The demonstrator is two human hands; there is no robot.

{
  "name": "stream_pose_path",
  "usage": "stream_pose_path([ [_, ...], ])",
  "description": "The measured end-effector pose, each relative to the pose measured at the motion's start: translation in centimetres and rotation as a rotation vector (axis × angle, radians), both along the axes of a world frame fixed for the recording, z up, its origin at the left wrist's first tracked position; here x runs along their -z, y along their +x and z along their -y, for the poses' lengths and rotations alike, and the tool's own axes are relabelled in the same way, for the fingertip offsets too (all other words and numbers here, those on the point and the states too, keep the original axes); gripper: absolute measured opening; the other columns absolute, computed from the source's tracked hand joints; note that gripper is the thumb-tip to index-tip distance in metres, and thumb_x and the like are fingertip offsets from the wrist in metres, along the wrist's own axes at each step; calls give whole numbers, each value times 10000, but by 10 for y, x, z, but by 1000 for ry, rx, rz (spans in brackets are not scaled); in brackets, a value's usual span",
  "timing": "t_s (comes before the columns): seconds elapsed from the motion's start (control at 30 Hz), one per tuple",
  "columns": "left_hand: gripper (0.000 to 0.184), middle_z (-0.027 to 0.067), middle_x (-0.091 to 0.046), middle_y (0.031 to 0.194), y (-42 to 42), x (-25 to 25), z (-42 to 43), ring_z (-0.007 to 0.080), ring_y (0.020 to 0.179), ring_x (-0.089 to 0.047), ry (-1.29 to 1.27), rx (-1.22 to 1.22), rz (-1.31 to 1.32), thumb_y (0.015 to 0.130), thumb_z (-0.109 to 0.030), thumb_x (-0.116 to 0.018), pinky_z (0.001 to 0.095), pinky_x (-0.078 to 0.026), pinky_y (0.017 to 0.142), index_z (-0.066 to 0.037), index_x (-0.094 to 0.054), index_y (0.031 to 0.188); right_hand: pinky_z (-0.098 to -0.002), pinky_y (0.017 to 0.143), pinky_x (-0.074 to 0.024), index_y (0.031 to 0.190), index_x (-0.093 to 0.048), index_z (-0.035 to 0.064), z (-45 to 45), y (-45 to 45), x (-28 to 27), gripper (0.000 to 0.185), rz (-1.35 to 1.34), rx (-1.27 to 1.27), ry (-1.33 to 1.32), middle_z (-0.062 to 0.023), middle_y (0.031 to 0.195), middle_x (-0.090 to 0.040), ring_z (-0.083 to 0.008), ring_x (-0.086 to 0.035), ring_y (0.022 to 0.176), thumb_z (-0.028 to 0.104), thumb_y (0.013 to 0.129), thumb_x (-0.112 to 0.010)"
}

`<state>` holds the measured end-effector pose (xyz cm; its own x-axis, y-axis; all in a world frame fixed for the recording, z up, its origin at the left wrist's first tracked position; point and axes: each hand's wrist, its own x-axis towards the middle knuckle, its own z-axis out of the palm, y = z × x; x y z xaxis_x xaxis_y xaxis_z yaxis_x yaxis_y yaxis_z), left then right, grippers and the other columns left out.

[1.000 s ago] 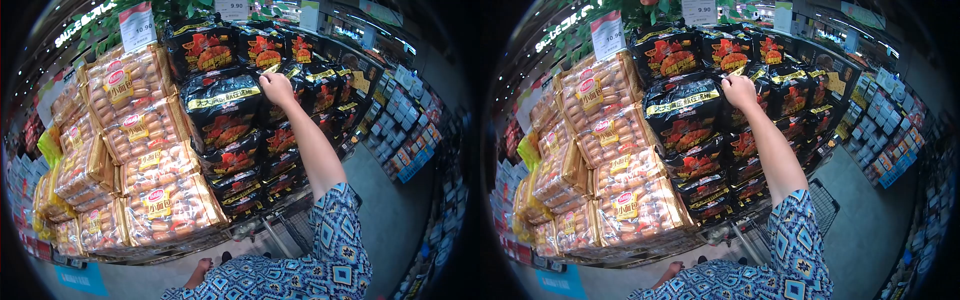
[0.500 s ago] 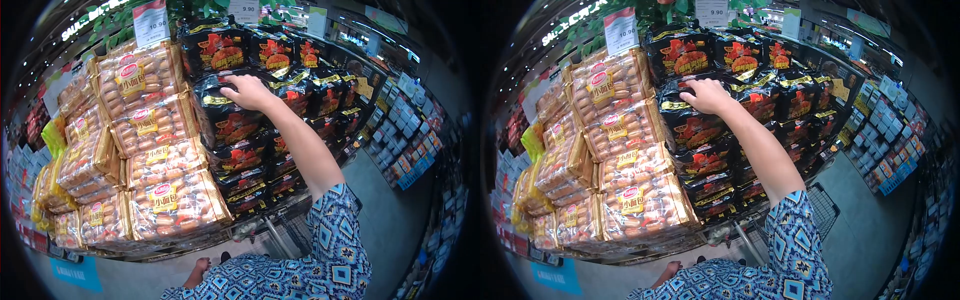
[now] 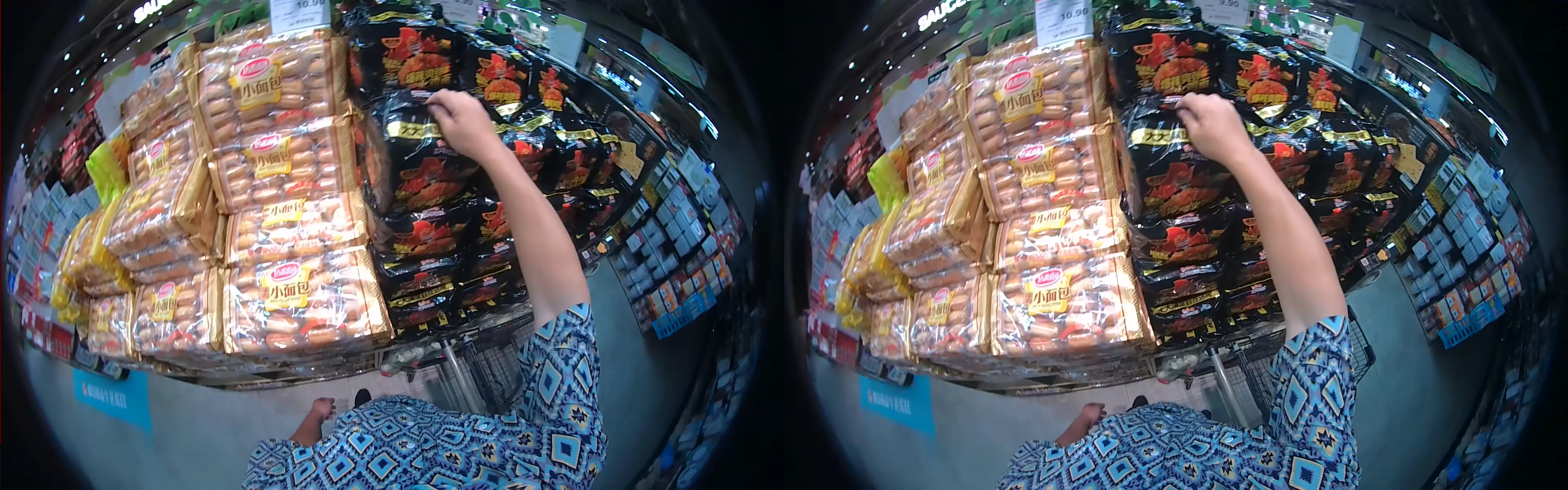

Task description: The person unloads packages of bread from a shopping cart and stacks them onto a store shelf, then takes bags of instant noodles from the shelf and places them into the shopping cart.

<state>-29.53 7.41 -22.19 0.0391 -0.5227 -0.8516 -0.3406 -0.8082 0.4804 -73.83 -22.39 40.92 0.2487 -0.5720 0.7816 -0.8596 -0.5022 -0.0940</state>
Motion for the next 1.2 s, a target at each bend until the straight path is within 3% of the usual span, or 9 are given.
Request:
stream_pose_path([
  [0.43,185,20,-584,762,-57,-32,52,124,593,-530,-99,53,-290,888,-214,-558,277,-441,492,-75,-626,989,-414,761,-465,875,-665,52,-22,11,-41,91,228,-130,-396,-117,826,-668,-316,-628,810,125,832,-631],
  [0.53,215,-7,-582,781,-85,-73,66,97,648,-524,-106,303,-357,933,-254,-549,249,-436,556,-84,-629,1038,-397,846,-405,898,-660,62,-53,22,-51,85,218,-140,-412,-81,844,-657,-277,-595,850,113,845,-617],
  [0.63,258,-1,-598,846,-116,-136,77,92,741,-549,-128,555,-516,966,-273,-524,230,-449,651,-82,-613,1114,-393,844,-406,900,-654,59,-90,30,-54,84,256,-150,-433,-85,837,-651,-279,-591,845,112,847,-617],
  [0.7,289,12,-615,908,-141,-190,81,92,814,-577,-149,672,-616,980,-279,-507,220,-461,717,-76,-597,1164,-397,864,-407,895,-645,54,-120,31,-50,72,360,-206,-274,-91,840,-643,-286,-586,825,86,840,-612],
  [0.77,337,60,-616,1095,-162,-240,82,139,1008,-597,-123,612,-889,984,-244,-494,248,-480,853,-52,-541,1257,-425,922,-392,882,-644,64,-153,29,-45,63,294,-201,-232,-75,847,-639,-270,-593,820,53,827,-616],
  [0.8,337,60,-616,1095,-170,-257,84,139,1008,-597,-120,617,-892,984,-244,-494,248,-480,853,-52,-541,1257,-420,952,-387,904,-650,59,-170,28,-42,78,220,-191,-207,-71,885,-646,-246,-605,871,41,848,-599],
  [0.87,379,119,-571,1208,-186,-283,86,189,1175,-542,21,559,-1317,1015,-236,-416,368,-482,956,-16,-458,1320,-468,1042,-318,911,-666,82,-203,25,-35,119,117,-193,-128,-59,931,-655,-228,-621,953,21,854,-582],
  [0.93,380,121,-570,1210,-224,-317,103,191,1171,-544,19,552,-1321,1015,-235,-416,368,-485,954,-15,-456,1322,-475,1031,-319,905,-656,91,-223,26,-21,105,92,-249,-29,-37,886,-640,-229,-614,942,33,823,-624],
  [1.2,391,144,-561,1226,-242,-346,69,212,1145,-562,-94,416,-1315,1009,-231,-415,369,-504,936,-10,-438,1332,-506,1055,-269,918,-670,105,-283,17,51,168,42,-359,184,11,911,-649,-221,-591,1005,85,759,-723],
])
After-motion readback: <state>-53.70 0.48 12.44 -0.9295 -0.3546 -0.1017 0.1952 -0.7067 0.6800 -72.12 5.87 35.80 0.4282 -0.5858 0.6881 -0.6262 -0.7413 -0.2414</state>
